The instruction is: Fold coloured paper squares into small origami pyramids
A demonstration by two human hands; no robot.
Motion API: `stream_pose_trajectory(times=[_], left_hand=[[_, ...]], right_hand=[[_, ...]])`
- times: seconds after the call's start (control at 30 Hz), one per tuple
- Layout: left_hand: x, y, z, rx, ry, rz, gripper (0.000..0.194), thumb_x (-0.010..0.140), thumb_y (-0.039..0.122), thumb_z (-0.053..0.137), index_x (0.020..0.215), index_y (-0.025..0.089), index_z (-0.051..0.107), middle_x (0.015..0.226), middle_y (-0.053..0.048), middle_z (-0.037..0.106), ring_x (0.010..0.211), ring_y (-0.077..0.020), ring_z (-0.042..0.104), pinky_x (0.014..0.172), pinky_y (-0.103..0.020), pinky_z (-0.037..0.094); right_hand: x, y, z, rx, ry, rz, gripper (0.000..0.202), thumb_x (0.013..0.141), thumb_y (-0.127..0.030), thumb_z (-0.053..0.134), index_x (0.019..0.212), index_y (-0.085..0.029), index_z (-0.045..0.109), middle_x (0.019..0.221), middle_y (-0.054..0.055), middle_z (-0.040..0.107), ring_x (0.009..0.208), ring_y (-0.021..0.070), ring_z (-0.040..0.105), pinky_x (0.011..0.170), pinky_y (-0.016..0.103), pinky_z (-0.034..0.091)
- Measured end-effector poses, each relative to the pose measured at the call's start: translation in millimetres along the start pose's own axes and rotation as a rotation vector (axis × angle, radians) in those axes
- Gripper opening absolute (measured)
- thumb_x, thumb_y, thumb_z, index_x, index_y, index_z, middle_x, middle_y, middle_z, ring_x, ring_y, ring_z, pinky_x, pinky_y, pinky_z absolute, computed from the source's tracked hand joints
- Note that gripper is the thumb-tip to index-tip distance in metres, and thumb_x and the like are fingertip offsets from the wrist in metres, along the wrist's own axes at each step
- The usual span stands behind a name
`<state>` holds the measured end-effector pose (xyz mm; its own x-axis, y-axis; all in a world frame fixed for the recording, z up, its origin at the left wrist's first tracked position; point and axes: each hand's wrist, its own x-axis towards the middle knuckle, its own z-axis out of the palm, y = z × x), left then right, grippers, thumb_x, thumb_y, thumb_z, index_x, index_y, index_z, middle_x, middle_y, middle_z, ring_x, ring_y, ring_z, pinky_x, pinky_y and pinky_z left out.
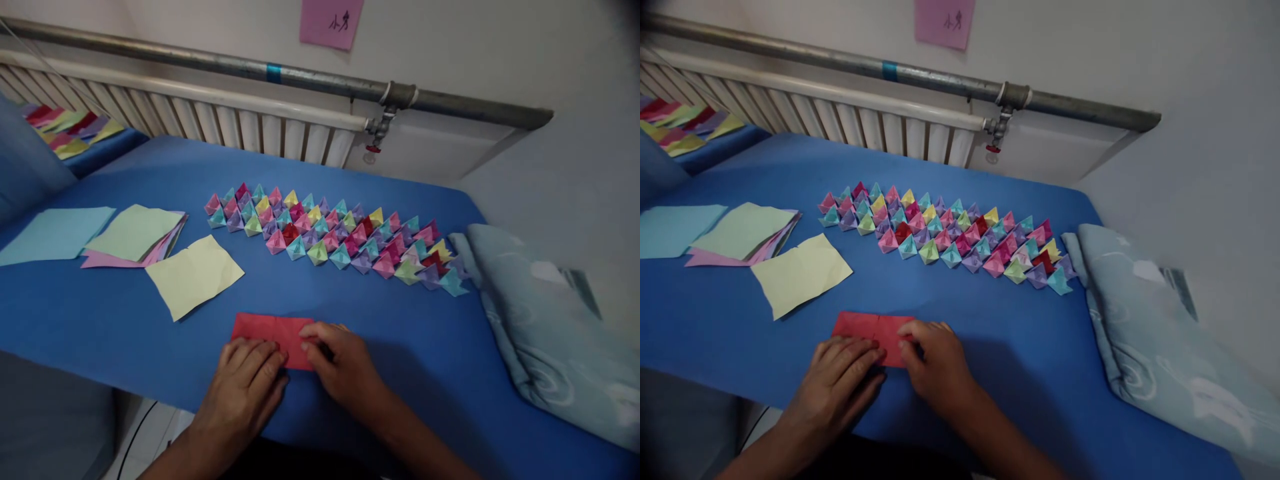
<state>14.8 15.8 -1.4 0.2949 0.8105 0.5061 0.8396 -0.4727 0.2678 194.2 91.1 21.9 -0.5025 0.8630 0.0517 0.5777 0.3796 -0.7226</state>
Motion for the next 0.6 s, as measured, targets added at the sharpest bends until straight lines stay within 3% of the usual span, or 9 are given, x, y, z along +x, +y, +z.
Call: stream_pose_trajectory(times=[0.17,0.23,0.3,0.4,0.47,0.6], left_hand=[[-3,-1,-0.7,0.008,0.057,0.006,0.016,0.092,0.01,0.051,0.1,0.016,0.064,0.095,-0.006,0.071,0.087,-0.0184,0.062,0.084,-0.038,0.041],[-6,-3,-3.6,0.025,0.062,-0.019,0.018,0.093,0.01,0.05,0.101,0.016,0.064,0.096,-0.007,0.072,0.088,-0.0189,0.063,0.084,-0.038,0.04],[-11,-6,-7.3,0.042,0.059,-0.047,0.018,0.094,0.011,0.048,0.102,0.017,0.064,0.097,-0.007,0.072,0.089,-0.0188,0.064,0.084,-0.037,0.04],[-17,-11,-11.9,0.024,0.039,-0.068,0.019,0.095,0.011,0.047,0.103,0.018,0.063,0.098,-0.005,0.072,0.09,-0.0176,0.065,0.085,-0.037,0.039],[-20,-12,-13.3,0.005,0.031,-0.077,0.019,0.094,0.009,0.047,0.104,0.018,0.062,0.099,-0.005,0.072,0.091,-0.0173,0.065,0.088,-0.038,0.039],[-20,-11,-13.3,-0.01,0.03,-0.075,0.019,0.094,0.01,0.048,0.102,0.018,0.062,0.097,-0.005,0.072,0.09,-0.017,0.065,0.091,-0.039,0.038]], right_hand=[[-1,-1,-13,0.19,-0.078,0.108,0.015,0.088,-0.022,0.05,0.093,-0.021,0.065,0.066,-0.003,0.062,0.06,0.0131,0.056,0.059,0.025,0.043],[-3,5,-21,0.147,0.024,0.015,0.018,0.09,-0.025,0.049,0.1,-0.021,0.064,0.077,0.001,0.066,0.072,0.016,0.06,0.068,0.029,0.046],[-6,10,-27,0.069,0.098,-0.189,0.024,0.086,-0.018,0.048,0.105,-0.022,0.063,0.098,0.005,0.067,0.094,0.0203,0.06,0.084,0.037,0.044],[-12,13,-26,-0.075,-0.015,-0.395,0.04,0.078,-0.007,0.051,0.112,-0.026,0.06,0.12,0.005,0.061,0.111,0.0224,0.053,0.093,0.042,0.039],[-13,12,-19,-0.181,-0.04,-0.457,0.04,0.079,-0.007,0.054,0.114,-0.027,0.059,0.123,0.005,0.06,0.113,0.0234,0.05,0.091,0.041,0.038],[-13,12,-2,-0.325,0.025,-0.492,0.027,0.084,-0.01,0.056,0.106,-0.025,0.062,0.125,0.006,0.059,0.114,0.0255,0.048,0.089,0.042,0.038]])
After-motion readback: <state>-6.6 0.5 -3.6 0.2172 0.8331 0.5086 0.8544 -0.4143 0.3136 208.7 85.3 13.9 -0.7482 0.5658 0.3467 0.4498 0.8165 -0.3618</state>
